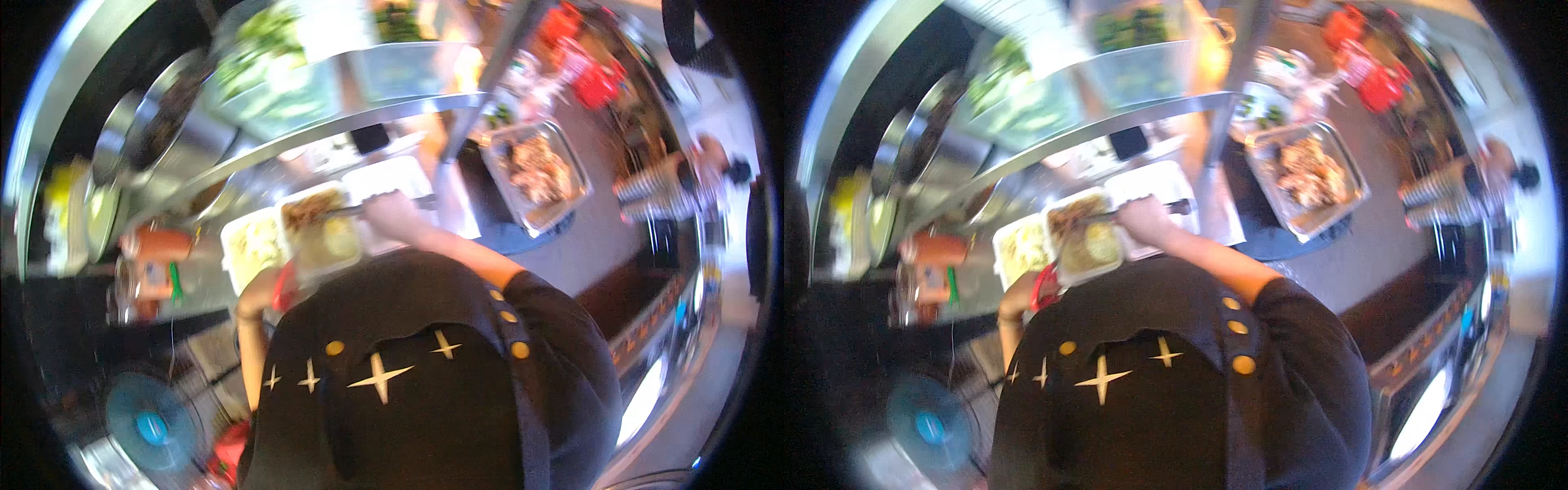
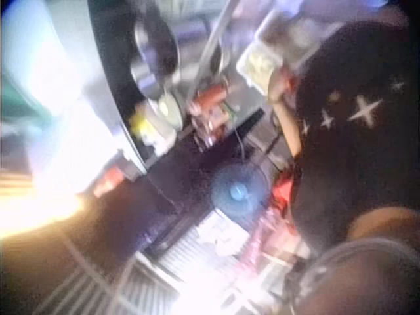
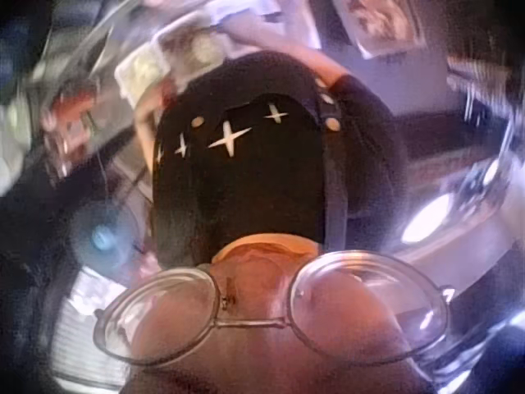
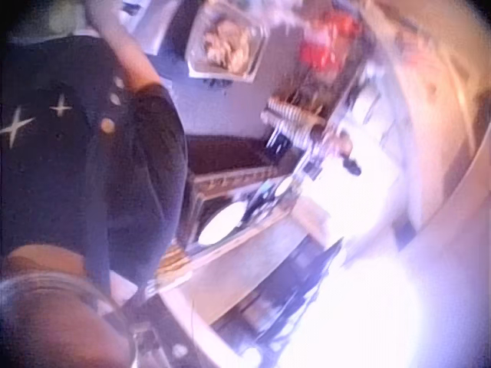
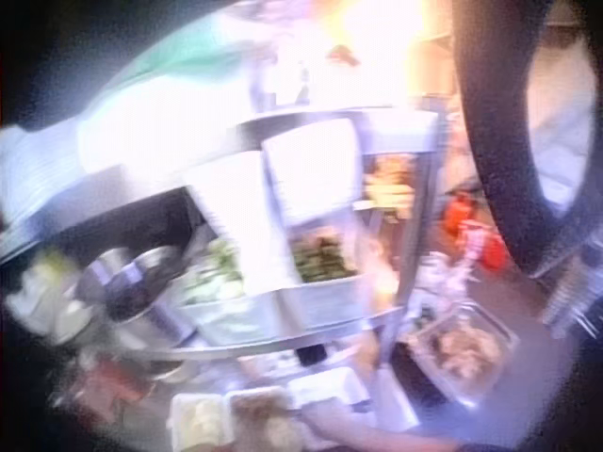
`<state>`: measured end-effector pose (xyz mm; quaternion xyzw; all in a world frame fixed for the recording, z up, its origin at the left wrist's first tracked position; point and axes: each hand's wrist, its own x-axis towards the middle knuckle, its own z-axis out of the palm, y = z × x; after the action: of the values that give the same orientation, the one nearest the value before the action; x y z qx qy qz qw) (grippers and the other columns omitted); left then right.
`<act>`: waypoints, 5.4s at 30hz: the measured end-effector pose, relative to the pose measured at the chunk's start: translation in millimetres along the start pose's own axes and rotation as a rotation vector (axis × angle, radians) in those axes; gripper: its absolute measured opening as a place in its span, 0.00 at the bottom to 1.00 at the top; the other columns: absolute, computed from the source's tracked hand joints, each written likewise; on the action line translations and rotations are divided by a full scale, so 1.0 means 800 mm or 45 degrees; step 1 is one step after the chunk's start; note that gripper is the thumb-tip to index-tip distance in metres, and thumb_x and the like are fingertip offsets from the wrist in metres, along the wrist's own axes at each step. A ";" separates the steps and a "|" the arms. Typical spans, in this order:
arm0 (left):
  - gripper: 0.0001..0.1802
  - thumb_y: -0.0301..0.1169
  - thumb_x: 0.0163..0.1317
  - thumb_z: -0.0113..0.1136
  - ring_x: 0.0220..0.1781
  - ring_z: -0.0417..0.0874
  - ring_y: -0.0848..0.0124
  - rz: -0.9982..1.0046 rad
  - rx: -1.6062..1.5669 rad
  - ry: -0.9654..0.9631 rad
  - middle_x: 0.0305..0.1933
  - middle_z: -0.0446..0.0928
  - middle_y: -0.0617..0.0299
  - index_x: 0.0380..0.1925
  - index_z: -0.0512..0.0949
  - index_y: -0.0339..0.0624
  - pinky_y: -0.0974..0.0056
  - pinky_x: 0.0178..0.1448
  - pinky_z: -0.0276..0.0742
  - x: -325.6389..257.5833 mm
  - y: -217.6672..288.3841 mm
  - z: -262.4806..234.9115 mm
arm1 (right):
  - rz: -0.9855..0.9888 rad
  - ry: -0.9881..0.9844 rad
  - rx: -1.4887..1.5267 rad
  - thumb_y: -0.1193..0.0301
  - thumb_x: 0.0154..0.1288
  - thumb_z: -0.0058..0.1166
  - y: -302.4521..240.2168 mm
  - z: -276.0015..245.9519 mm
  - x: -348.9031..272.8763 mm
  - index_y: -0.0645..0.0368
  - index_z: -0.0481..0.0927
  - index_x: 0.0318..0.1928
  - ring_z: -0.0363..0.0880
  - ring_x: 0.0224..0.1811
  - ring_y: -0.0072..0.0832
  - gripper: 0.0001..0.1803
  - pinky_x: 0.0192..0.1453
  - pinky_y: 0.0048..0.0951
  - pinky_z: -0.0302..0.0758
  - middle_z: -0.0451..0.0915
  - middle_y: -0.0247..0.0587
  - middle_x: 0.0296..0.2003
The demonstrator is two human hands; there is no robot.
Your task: The person assembles food into white styrofoam containers using tongs and scissors. They add rice, sliced cucumber, fried chicken, and a dark meat topping, cutting the chicken into smaller pieces before placing it in the boxes.
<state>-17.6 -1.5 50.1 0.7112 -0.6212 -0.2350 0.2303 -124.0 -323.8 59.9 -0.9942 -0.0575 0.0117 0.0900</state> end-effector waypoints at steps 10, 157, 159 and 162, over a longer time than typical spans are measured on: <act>0.18 0.41 0.56 0.55 0.35 0.78 0.44 -1.081 0.383 -0.077 0.28 0.76 0.38 0.24 0.75 0.34 0.49 0.38 0.72 0.058 0.037 0.000 | 0.175 0.193 -0.059 0.51 0.53 0.57 -0.002 -0.006 -0.029 0.62 0.75 0.43 0.78 0.40 0.33 0.27 0.45 0.34 0.70 0.78 0.40 0.35; 0.15 0.36 0.49 0.63 0.33 0.82 0.52 -1.019 -0.202 0.129 0.28 0.79 0.45 0.29 0.77 0.32 0.58 0.37 0.74 0.080 0.114 0.007 | 0.103 -0.158 -1.205 0.68 0.60 0.47 0.298 -0.160 -0.248 0.54 0.77 0.42 0.76 0.44 0.30 0.11 0.63 0.42 0.59 0.76 0.33 0.32; 0.16 0.37 0.50 0.63 0.33 0.81 0.51 -1.051 -0.161 0.101 0.29 0.79 0.44 0.29 0.77 0.32 0.57 0.37 0.74 0.079 0.117 0.010 | 0.105 -0.143 -1.297 0.68 0.60 0.47 0.296 -0.154 -0.248 0.54 0.77 0.40 0.76 0.43 0.31 0.10 0.61 0.40 0.60 0.76 0.33 0.32; 0.17 0.38 0.50 0.63 0.34 0.80 0.49 -1.120 -0.139 0.063 0.29 0.78 0.43 0.28 0.77 0.32 0.56 0.36 0.73 0.085 0.129 0.009 | 0.287 -0.158 -1.289 0.67 0.60 0.46 0.302 -0.135 -0.248 0.54 0.77 0.37 0.75 0.41 0.31 0.08 0.58 0.38 0.62 0.76 0.34 0.31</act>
<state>-93.7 -81.4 105.1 0.9000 -0.2406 -0.3260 0.1605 -290.1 -601.9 125.3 -0.9106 0.0463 0.0508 -0.4075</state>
